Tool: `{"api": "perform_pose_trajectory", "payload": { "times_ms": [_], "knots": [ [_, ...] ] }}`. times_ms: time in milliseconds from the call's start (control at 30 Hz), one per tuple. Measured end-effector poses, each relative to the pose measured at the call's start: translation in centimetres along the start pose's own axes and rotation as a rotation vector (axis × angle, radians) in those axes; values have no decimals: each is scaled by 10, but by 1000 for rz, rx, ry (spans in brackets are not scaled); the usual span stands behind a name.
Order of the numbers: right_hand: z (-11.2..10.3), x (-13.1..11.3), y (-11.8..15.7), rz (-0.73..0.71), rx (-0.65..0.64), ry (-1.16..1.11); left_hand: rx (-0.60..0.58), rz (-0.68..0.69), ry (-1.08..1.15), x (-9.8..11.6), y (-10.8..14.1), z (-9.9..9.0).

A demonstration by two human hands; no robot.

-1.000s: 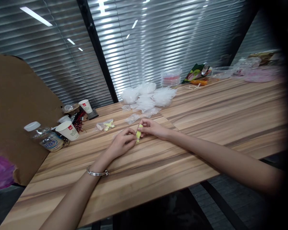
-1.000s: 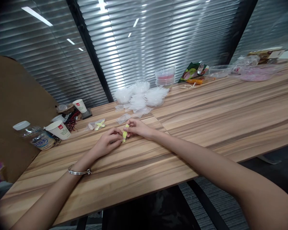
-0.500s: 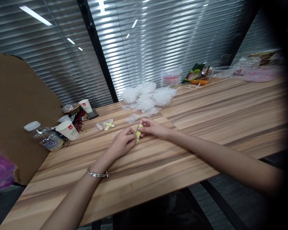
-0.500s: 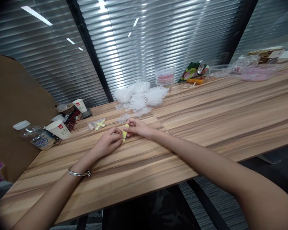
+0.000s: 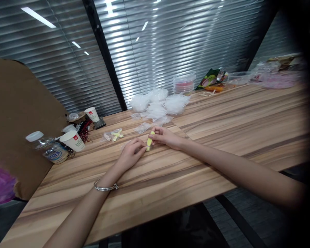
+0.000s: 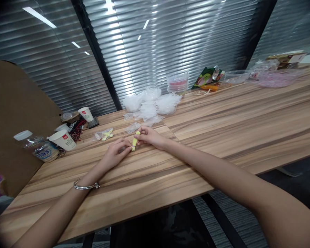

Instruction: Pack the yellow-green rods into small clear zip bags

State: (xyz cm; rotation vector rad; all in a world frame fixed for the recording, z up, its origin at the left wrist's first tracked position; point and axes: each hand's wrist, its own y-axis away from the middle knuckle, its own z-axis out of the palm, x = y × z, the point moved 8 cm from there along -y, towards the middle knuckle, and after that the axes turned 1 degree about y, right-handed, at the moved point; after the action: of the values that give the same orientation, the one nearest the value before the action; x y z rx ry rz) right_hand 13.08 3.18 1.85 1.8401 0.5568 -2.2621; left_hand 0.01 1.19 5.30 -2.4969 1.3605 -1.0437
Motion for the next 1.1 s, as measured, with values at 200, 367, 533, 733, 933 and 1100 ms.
{"api": "perform_pose_trajectory", "payload": {
  "times_ms": [200, 367, 533, 733, 933, 1100],
  "knots": [
    [-2, -8, 0, -32, 34, -66, 61, -68, 133, -9, -2, -8],
    [0, -8, 1, -36, 19, -26, 43, -150, 248, -19, -1, -4],
    [0, -8, 2, -51, 13, -48, 19, -279, 391, -27, 0, 2],
    [2, -10, 4, -52, 1, -26, 38, -298, 437, -29, 1, 2],
    [3, -9, 4, -62, -23, -35, 64, -286, 434, -30, 2, 1],
    [2, -8, 3, -63, -31, -38, 90, -280, 435, -29, 1, -1]
  ]
}}
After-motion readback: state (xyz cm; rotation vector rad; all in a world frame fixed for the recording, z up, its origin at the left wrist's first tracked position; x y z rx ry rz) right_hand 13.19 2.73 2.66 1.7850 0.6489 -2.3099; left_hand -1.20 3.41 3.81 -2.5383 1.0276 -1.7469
